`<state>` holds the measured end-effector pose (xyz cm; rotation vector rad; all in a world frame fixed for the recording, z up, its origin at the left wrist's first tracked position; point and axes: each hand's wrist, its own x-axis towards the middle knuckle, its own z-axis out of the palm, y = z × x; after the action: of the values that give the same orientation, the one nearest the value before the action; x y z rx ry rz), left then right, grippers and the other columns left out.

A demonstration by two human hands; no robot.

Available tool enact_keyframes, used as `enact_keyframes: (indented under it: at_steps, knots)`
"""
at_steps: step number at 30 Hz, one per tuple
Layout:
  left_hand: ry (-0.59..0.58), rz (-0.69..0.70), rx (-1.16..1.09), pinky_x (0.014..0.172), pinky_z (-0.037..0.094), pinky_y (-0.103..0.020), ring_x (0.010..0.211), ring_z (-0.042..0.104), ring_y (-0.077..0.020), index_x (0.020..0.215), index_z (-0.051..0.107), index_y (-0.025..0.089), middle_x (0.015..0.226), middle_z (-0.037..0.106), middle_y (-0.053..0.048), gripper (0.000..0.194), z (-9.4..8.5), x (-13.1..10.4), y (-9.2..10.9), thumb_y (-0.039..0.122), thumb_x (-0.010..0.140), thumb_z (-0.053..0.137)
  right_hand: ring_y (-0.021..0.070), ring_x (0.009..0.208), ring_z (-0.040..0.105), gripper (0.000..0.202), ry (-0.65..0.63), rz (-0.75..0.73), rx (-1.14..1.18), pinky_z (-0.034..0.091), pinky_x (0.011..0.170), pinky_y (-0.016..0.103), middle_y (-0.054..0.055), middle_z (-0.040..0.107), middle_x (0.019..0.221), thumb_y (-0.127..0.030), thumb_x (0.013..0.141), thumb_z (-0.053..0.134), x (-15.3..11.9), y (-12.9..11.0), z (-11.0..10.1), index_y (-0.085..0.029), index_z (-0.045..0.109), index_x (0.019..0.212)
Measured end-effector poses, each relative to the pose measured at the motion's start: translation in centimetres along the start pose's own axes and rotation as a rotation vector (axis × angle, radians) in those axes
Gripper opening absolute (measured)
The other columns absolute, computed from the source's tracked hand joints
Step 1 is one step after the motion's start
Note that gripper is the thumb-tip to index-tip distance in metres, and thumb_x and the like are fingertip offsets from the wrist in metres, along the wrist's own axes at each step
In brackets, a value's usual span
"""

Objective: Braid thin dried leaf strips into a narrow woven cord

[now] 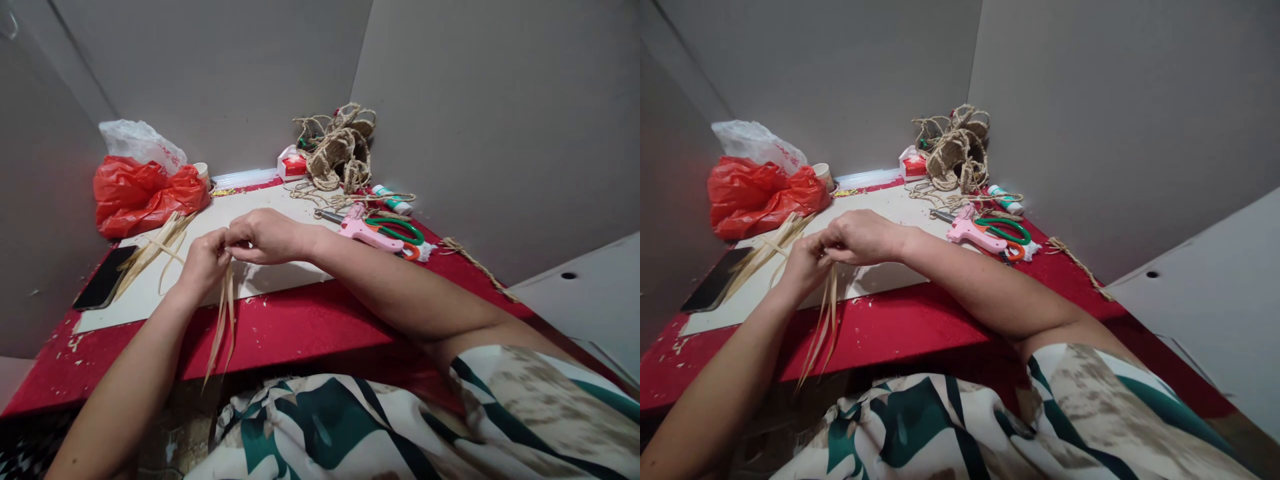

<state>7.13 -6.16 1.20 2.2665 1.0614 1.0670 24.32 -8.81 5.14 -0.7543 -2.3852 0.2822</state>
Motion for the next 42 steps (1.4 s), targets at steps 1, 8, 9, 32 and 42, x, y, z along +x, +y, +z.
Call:
enact_keyframes:
  at_steps: [1, 8, 9, 32, 42]
  knots:
    - [0.009, 0.022, -0.008, 0.066, 0.042, -0.026, 0.065, 0.057, -0.0160, 0.065, 0.065, 0.019, 0.064, 0.064, 0.000, 0.010, 0.0, 0.0, 0.1, 0.015, 0.069, 0.057, 0.0106, 0.059, 0.037, 0.017, 0.048, -0.017, 0.079, 0.026, 0.059, 0.025, -0.001, 0.046, 0.062, -0.018, 0.081, 0.055, 0.0, -0.2, -0.2, -0.016, 0.053, 0.064]
    - [0.010, -0.080, -0.260, 0.058, 0.046, -0.024, 0.057, 0.057, -0.0118, 0.068, 0.062, 0.017, 0.061, 0.060, 0.000, 0.021, -0.5, 0.2, 0.9, 0.034, 0.080, 0.062, 0.0100, 0.061, 0.040, 0.011, 0.373, 0.108, 0.290, 0.030, 0.057, 0.022, -0.002, 0.044, 0.063, -0.020, 0.087, 0.051, 0.1, 1.6, -1.0, -0.016, 0.055, 0.078]
    - [0.006, -0.093, -0.293, 0.059, 0.047, -0.024, 0.058, 0.058, -0.0119, 0.069, 0.063, 0.017, 0.062, 0.061, 0.000, 0.021, -0.6, 0.1, 1.0, 0.036, 0.079, 0.063, 0.0095, 0.060, 0.041, 0.004, 0.341, 0.112, 0.273, 0.031, 0.057, 0.022, -0.003, 0.046, 0.063, -0.016, 0.084, 0.054, 0.1, 2.1, -0.9, -0.015, 0.058, 0.083]
    - [0.062, -0.356, -0.635, 0.067, 0.053, -0.027, 0.065, 0.063, -0.0125, 0.078, 0.072, 0.017, 0.073, 0.070, -0.003, 0.030, -1.3, 0.5, -0.2, 0.037, 0.058, 0.082, 0.0068, 0.055, 0.040, 0.013, -0.037, 0.099, 0.255, 0.030, 0.054, 0.020, -0.004, 0.048, 0.057, -0.017, 0.079, 0.056, 0.0, 2.4, -1.2, -0.011, 0.060, 0.069]
    - [-0.125, -0.231, -0.636, 0.075, 0.050, -0.027, 0.072, 0.061, -0.0120, 0.076, 0.065, 0.019, 0.076, 0.066, -0.001, 0.018, -1.3, 0.2, 0.6, 0.032, 0.070, 0.076, 0.0084, 0.067, 0.055, 0.023, 0.080, 0.151, 0.554, 0.044, 0.051, 0.017, 0.003, 0.063, 0.090, -0.010, 0.080, 0.051, 0.3, 3.2, -0.3, -0.013, 0.060, 0.101]
